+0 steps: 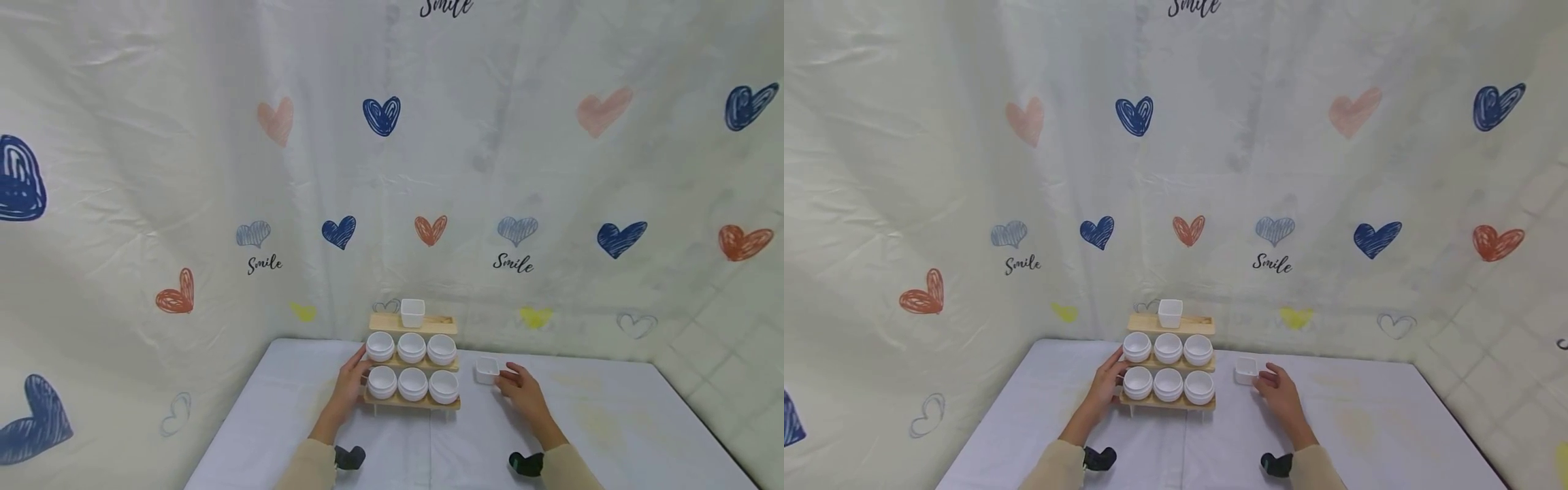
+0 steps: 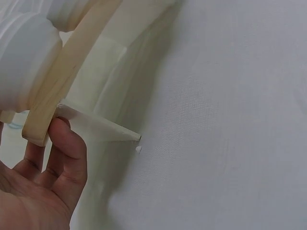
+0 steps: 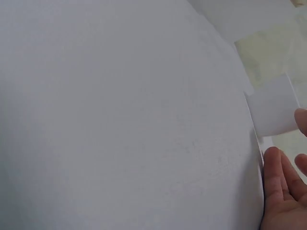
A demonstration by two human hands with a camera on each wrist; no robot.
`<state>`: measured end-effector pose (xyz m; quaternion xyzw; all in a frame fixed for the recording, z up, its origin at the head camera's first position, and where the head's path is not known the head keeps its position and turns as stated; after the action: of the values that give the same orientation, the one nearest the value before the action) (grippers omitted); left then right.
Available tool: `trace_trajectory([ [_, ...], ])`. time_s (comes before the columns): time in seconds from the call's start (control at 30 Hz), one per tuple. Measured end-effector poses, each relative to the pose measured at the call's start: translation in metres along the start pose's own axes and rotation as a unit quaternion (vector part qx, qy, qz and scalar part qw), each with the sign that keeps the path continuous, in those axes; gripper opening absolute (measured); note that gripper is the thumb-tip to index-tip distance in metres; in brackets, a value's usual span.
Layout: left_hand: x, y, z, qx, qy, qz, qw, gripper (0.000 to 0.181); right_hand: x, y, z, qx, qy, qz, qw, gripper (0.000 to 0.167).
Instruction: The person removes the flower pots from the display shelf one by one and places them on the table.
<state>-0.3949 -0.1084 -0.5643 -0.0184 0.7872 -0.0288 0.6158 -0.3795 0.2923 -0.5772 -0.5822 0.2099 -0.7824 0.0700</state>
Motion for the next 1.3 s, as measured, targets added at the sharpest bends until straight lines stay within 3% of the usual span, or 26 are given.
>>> trace_trajectory([
  [0.3, 0.000, 0.005, 0.002, 0.002, 0.000, -0.006, 1.0000, 0.061, -0.002, -0.005, 0.013, -0.030, 0.038, -0.066, 0.9966, 0.053],
  [0.47, -0.002, 0.003, 0.001, -0.006, -0.007, -0.013, 0.9999, 0.060, 0.010, -0.008, 0.026, -0.061, 0.031, -0.090, 0.9936, 0.047],
  [0.67, -0.003, 0.003, -0.001, -0.009, 0.003, -0.006, 0.9999, 0.058, 0.035, -0.011, 0.040, -0.061, 0.002, -0.116, 0.9914, 0.042],
  [0.97, -0.004, 0.002, 0.001, -0.011, 0.009, 0.006, 0.9999, 0.059, 0.074, -0.010, 0.060, -0.030, -0.039, -0.107, 0.9930, 0.036],
  [1.3, -0.003, 0.001, 0.002, -0.001, 0.015, 0.011, 0.9998, 0.061, 0.102, -0.004, 0.069, -0.018, -0.076, -0.068, 0.9947, 0.035],
])
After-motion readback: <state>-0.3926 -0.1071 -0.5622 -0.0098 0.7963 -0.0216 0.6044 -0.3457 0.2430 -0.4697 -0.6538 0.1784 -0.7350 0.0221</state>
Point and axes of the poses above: each hand's wrist, its own z-axis away from the middle knuckle, its own y-axis out of the palm, x = y × z, the point moved 3 cm from there along -z, towards the middle knuckle, and after that the axes turned 14 degrees about y, right-handed, at the moved point
